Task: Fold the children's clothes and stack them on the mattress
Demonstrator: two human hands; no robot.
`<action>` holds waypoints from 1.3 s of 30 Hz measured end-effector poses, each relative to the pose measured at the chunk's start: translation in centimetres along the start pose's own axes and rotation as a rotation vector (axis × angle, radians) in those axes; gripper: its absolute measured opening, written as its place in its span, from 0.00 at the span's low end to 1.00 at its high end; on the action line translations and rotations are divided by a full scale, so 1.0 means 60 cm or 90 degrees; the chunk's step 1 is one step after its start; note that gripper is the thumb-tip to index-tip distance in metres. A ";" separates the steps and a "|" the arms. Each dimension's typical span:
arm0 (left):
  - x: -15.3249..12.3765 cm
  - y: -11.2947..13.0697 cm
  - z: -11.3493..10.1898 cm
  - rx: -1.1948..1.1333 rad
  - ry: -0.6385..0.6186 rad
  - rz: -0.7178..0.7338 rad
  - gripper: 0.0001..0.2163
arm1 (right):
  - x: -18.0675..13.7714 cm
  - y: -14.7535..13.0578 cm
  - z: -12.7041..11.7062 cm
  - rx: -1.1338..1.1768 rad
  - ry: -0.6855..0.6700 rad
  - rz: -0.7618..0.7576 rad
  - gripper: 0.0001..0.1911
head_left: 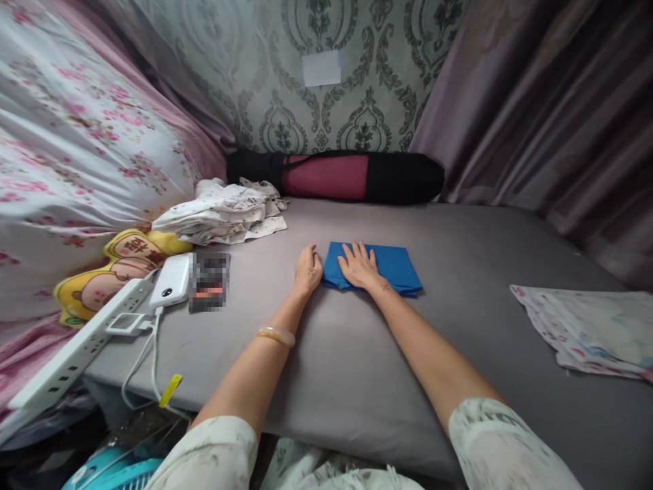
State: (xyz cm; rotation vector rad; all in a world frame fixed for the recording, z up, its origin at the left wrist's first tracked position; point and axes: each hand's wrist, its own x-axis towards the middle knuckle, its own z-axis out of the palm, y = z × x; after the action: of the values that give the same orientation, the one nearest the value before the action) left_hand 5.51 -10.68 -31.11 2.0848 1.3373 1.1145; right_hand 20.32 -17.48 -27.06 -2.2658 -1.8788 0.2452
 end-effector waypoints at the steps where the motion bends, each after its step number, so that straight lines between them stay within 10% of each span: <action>1: 0.000 0.001 -0.002 -0.005 -0.001 -0.010 0.15 | 0.002 -0.007 -0.003 0.005 -0.004 0.006 0.31; 14: 0.001 0.009 -0.006 -0.001 -0.020 -0.005 0.16 | -0.003 -0.086 0.020 0.024 0.026 -0.049 0.30; 27: -0.019 0.026 -0.012 0.174 -0.162 0.221 0.23 | -0.020 0.023 -0.012 -0.015 0.079 0.019 0.30; 39: -0.028 0.042 -0.022 0.241 -0.272 0.223 0.26 | -0.025 0.036 -0.008 0.013 0.034 0.038 0.31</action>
State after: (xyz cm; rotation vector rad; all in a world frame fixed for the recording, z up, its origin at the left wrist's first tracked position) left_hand 5.48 -13.40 -29.26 2.7162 1.0570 0.5003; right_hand 22.23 -19.35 -27.11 -2.2934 -1.7773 0.2082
